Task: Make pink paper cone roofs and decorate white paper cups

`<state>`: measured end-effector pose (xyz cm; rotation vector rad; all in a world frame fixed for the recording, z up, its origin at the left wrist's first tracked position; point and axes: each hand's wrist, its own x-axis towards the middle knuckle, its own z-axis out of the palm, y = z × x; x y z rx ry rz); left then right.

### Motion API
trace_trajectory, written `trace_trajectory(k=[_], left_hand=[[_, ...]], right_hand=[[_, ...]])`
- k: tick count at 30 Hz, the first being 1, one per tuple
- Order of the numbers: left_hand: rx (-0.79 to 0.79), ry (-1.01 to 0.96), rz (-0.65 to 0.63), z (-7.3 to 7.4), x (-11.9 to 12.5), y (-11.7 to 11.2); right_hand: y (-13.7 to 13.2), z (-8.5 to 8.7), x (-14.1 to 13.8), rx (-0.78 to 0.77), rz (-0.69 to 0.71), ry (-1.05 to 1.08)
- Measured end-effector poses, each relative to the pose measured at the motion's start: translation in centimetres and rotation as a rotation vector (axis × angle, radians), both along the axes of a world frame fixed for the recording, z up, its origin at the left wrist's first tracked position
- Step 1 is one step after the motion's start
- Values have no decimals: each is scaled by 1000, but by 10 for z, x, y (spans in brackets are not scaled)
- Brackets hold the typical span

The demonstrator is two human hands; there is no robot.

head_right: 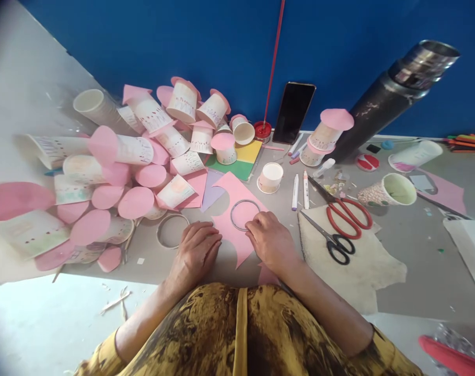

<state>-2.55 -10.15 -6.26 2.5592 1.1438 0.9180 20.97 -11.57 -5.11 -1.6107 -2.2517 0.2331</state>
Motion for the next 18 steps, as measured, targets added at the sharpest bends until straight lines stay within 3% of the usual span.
trace_trajectory(k=[10, 18], left_hand=[[-34, -31, -7, -4, -3, -2], [-30, -49, 2, -5, -2, -2]], right_hand=[[-4, 5, -10, 31, 145, 56], [-4, -1, -11, 3, 168, 64]])
